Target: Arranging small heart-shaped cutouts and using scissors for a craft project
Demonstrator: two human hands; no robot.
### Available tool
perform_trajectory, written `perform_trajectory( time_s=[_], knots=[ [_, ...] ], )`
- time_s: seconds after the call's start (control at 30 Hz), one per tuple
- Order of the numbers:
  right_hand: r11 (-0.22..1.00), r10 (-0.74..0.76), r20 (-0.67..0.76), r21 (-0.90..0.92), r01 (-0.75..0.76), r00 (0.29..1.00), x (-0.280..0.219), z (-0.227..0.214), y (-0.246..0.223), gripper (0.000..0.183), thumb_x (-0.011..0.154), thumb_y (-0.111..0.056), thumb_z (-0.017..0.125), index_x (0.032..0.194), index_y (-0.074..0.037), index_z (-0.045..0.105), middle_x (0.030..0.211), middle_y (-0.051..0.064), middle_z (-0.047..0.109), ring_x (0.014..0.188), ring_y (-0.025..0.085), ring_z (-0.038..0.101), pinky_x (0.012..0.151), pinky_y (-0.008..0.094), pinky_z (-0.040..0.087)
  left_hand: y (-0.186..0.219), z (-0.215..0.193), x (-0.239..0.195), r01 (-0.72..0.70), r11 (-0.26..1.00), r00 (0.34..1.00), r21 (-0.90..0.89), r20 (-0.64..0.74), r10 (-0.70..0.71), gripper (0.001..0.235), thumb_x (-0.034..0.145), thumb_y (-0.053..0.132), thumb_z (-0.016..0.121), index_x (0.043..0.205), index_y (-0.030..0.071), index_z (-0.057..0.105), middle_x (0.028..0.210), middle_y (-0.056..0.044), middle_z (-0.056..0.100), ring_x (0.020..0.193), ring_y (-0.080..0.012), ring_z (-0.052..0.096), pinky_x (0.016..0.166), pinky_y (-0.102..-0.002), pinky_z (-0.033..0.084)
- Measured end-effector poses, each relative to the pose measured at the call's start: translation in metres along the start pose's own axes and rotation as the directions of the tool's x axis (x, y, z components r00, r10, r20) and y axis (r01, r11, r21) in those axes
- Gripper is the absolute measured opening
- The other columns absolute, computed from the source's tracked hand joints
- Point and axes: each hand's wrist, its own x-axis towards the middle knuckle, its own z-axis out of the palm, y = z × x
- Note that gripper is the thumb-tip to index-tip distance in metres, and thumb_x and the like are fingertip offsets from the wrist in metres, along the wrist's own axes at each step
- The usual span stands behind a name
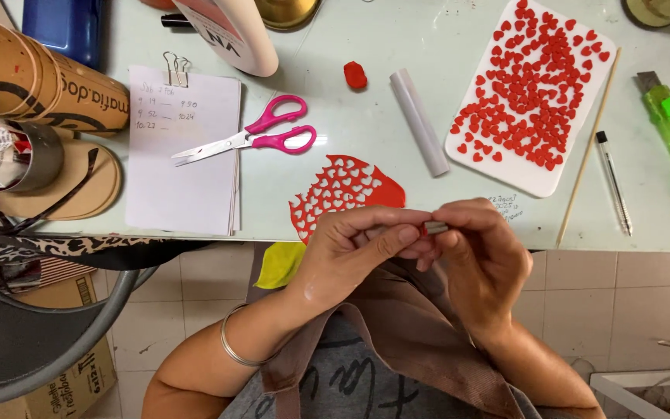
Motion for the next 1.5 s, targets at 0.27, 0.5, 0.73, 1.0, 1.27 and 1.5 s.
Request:
perform_trajectory(
  time_s=[0.27,0.5,0.73,1.0,1.27,1.5],
  knots=[
    [0.826,0.404,0.008,0.426,-0.369,0.915,0.000,0.006,0.009,0.017,0.090,-0.006,0.051,0.096,0.009,0.056,0.081,0.012,0.058,0.060,0.007,0.053,0.043,0.020,0.049,0.008,-0.007,0.008,-0.357,0.771,0.915,0.527,0.033,0.402,0.026,0.071,0.006,0.076,0.096,0.004,0.068,0.085,-0.010,0.067,0.076,-0.0150,0.068,0.066,-0.024,0.058],
    [0.830,0.436,-0.023,0.397,-0.392,0.900,0.000,0.007,0.013,0.017,0.087,-0.005,0.054,0.093,0.011,0.055,0.078,0.015,0.056,0.053,0.010,0.050,0.040,0.023,0.047,0.009,-0.010,0.011,-0.409,0.672,0.884,0.618,0.085,0.460,0.017,0.077,0.006,0.071,0.093,0.007,0.069,0.081,-0.007,0.068,0.073,-0.0156,0.067,0.064,-0.026,0.056],
    [0.898,0.370,-0.022,0.263,-0.352,0.929,0.003,0.006,0.013,0.017,0.088,-0.005,0.052,0.093,0.011,0.055,0.078,0.016,0.053,0.052,0.011,0.049,0.040,0.025,0.048,0.011,-0.012,0.011,-0.312,0.843,0.942,0.439,0.025,0.335,0.014,0.080,0.005,0.067,0.094,0.003,0.068,0.082,-0.010,0.067,0.077,-0.0123,0.065,0.066,-0.026,0.056],
    [0.944,0.293,-0.015,0.159,-0.287,0.956,0.000,0.005,0.015,0.015,0.087,-0.004,0.052,0.091,0.011,0.054,0.076,0.018,0.053,0.046,0.016,0.054,0.039,0.026,0.048,0.002,-0.013,0.011,-0.233,0.922,0.968,0.308,-0.021,0.251,0.017,0.077,0.004,0.070,0.093,-0.001,0.067,0.080,-0.012,0.065,0.075,-0.0122,0.064,0.065,-0.024,0.055],
    [0.947,0.292,-0.023,0.147,-0.286,0.956,0.003,0.004,0.016,0.015,0.087,-0.003,0.053,0.091,0.011,0.055,0.079,0.018,0.053,0.050,0.015,0.053,0.042,0.027,0.051,0.001,-0.014,0.015,-0.128,0.978,0.990,0.167,-0.028,0.135,0.017,0.081,0.003,0.065,0.097,-0.003,0.065,0.080,-0.012,0.065,0.078,-0.0118,0.065,0.069,-0.023,0.056],
    [0.952,0.286,-0.019,0.114,-0.283,0.958,0.004,0.001,0.016,0.015,0.088,-0.003,0.051,0.092,0.012,0.054,0.079,0.019,0.053,0.049,0.016,0.053,0.041,0.029,0.052,-0.003,-0.020,0.017,0.016,0.999,0.999,0.050,-0.033,-0.014,0.021,0.087,0.011,0.059,0.102,-0.004,0.064,0.084,-0.014,0.067,0.081,-0.0156,0.065,0.076,-0.028,0.057]
  ],
)
